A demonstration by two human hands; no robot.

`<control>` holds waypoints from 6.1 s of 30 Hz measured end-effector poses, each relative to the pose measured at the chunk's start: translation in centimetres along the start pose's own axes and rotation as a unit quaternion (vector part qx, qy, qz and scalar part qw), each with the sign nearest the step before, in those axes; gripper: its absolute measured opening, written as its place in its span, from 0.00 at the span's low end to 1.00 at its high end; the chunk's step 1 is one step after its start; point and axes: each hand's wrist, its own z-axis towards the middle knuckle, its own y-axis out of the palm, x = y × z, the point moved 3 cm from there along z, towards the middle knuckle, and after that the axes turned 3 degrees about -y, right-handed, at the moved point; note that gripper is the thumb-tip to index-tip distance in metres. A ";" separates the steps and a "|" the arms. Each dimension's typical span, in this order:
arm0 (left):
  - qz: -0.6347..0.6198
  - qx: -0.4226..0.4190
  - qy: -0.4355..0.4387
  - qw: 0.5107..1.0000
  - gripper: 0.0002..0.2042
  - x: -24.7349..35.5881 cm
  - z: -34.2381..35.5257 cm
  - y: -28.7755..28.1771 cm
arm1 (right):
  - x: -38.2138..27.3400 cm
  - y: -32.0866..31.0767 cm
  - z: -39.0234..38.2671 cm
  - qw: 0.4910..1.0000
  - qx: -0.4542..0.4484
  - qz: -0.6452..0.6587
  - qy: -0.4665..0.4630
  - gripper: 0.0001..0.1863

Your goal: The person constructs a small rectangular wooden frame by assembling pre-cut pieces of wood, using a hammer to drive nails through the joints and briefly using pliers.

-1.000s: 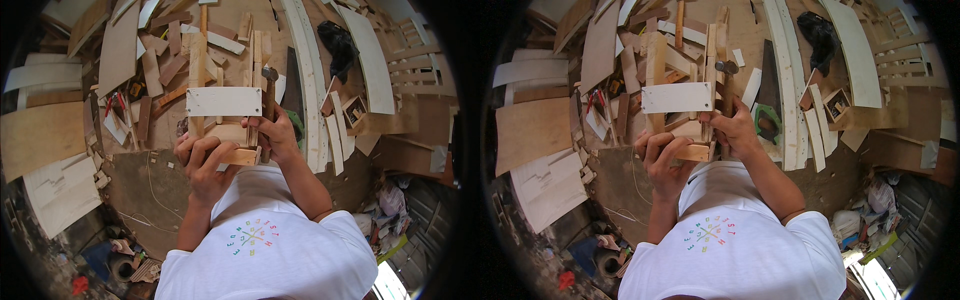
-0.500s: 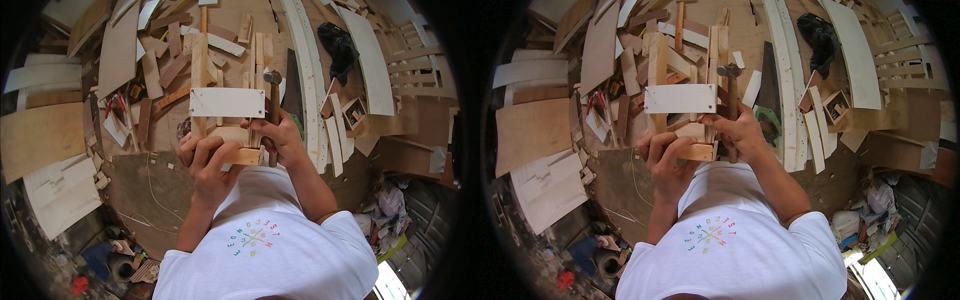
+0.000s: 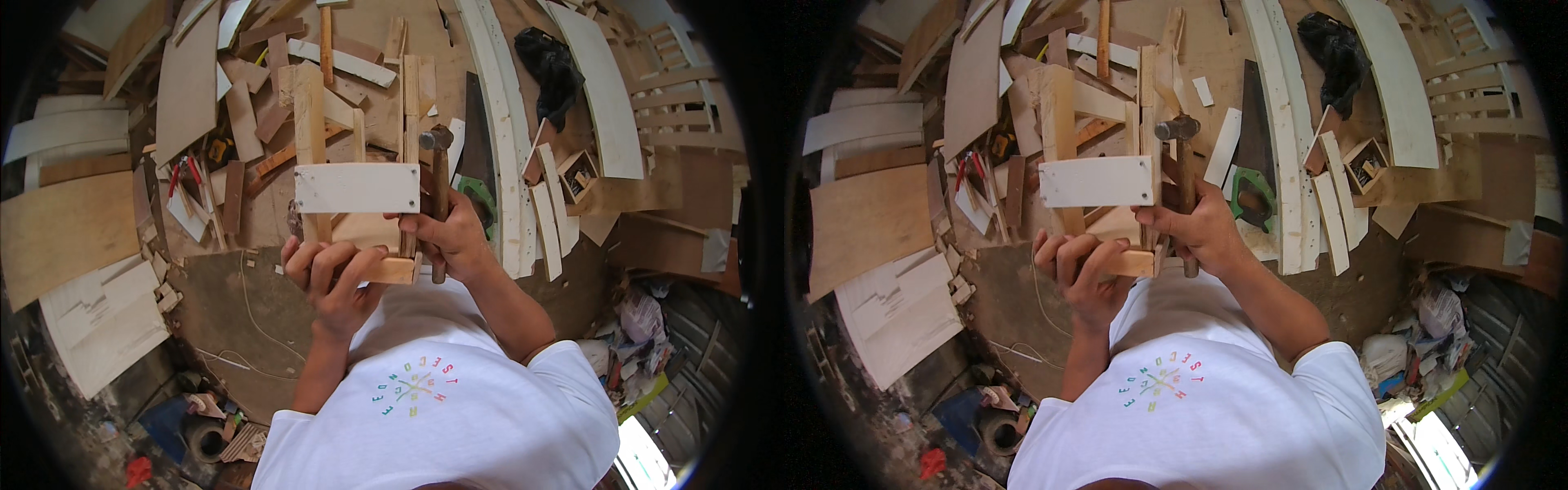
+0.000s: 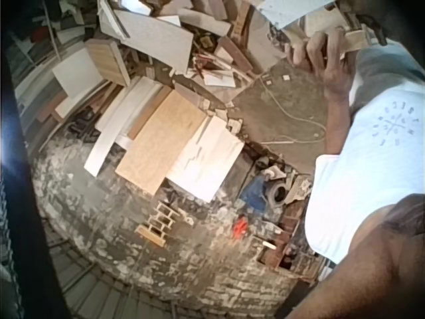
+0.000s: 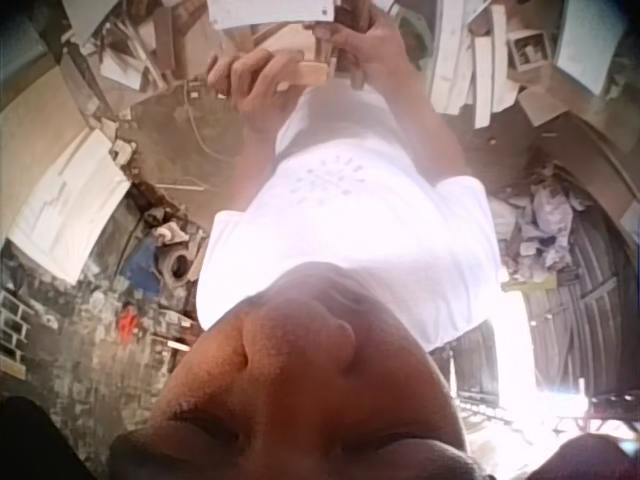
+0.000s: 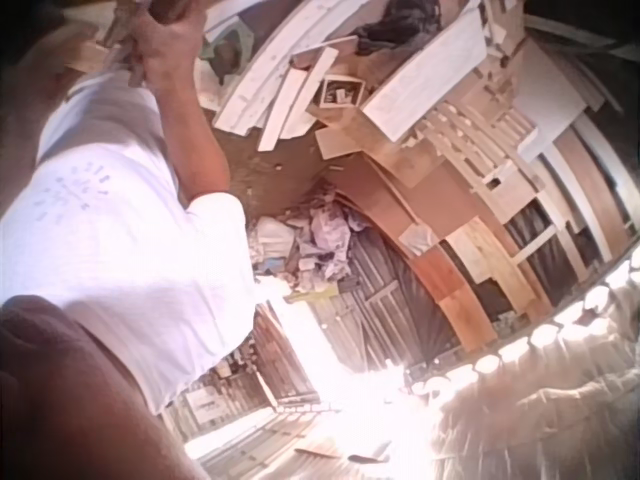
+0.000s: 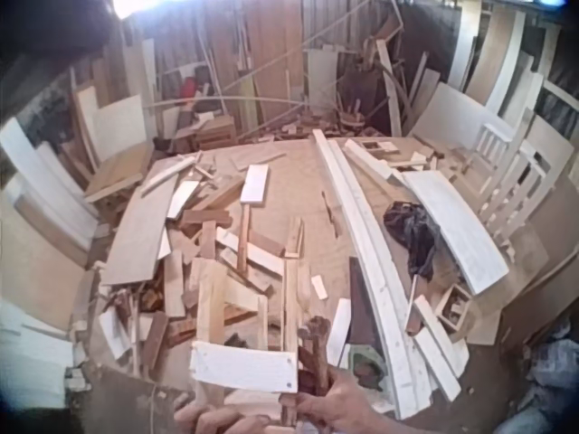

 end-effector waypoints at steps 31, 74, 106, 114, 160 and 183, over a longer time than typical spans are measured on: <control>-0.019 0.064 0.075 0.995 0.09 -14.1 -9.7 9.2 | 16.0 0.7 4.4 0.929 0.095 -0.190 -0.305 0.28; -0.316 -0.024 -0.079 0.945 0.26 -16.3 -11.5 4.0 | 11.9 15.2 -9.2 0.809 0.194 -0.523 -0.185 0.14; -0.004 -0.299 -0.055 0.953 0.32 -21.4 4.6 4.5 | 10.4 17.8 -12.4 0.791 0.291 -0.468 -0.266 0.13; -0.007 -0.272 -0.028 0.962 0.32 -21.1 4.5 4.7 | 14.5 16.4 -8.6 0.734 0.262 -0.582 -0.232 0.12; -0.033 -0.306 -0.064 0.949 0.31 -21.5 5.0 4.6 | 11.7 17.3 -10.3 0.733 0.399 -0.476 -0.276 0.08; -0.646 -0.299 -0.290 0.640 0.39 -26.4 -1.1 7.5 | 22.0 10.5 -1.0 0.861 0.317 -0.288 -0.274 0.41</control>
